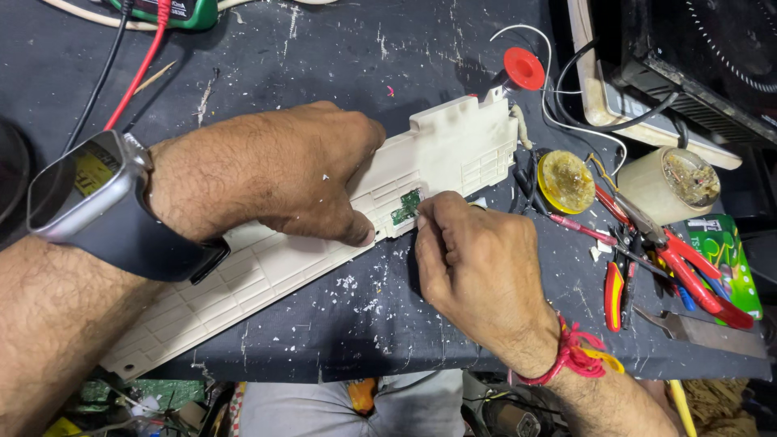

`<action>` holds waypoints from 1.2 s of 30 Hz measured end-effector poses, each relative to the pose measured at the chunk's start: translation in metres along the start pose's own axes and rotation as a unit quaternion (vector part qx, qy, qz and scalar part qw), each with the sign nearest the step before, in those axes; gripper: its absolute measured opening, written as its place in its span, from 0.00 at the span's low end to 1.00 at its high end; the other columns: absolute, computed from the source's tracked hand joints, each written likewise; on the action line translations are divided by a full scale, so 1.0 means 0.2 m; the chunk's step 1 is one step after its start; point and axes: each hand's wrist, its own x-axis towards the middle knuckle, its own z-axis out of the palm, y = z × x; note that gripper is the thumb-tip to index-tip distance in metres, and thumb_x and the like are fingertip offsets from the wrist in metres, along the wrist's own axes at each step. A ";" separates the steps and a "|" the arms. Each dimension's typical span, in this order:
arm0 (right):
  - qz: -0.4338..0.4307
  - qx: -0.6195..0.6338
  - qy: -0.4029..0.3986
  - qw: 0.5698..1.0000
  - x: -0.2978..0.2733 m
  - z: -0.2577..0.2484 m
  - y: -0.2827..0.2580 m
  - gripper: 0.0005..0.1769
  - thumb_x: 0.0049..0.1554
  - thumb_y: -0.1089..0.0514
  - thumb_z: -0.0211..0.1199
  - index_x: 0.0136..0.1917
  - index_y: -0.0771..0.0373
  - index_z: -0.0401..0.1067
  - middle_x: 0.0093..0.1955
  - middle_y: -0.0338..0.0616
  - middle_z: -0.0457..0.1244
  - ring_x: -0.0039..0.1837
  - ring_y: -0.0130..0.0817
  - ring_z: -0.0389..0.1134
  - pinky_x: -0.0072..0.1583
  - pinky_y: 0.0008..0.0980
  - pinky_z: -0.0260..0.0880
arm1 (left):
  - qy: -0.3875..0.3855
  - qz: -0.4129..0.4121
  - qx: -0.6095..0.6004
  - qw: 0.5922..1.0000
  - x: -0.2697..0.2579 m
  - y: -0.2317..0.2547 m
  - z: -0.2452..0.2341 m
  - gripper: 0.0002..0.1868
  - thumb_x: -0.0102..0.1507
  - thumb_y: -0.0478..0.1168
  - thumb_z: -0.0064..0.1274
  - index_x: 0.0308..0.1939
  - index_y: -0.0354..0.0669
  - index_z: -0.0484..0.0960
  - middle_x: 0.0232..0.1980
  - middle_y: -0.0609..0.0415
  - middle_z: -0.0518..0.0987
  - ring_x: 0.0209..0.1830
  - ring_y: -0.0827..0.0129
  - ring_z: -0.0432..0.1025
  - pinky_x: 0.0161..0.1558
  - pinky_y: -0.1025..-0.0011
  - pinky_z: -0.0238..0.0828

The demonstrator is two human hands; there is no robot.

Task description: The person works on a white plastic housing containing a small green circuit board. They use pliers to remove a component, then use a soldering iron to solder wires to the board, and finally use pliers again to trim the wires.

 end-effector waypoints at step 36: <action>0.036 -0.015 -0.126 0.991 0.07 -0.06 0.04 0.06 0.50 0.60 0.65 0.36 0.66 0.72 0.22 0.52 0.61 0.26 0.49 0.66 0.33 0.43 0.63 | 0.007 -0.019 -0.034 0.999 -0.03 0.02 0.00 0.29 0.58 0.50 0.69 0.59 0.45 0.80 0.45 0.46 0.84 0.43 0.60 0.82 0.45 0.60 0.81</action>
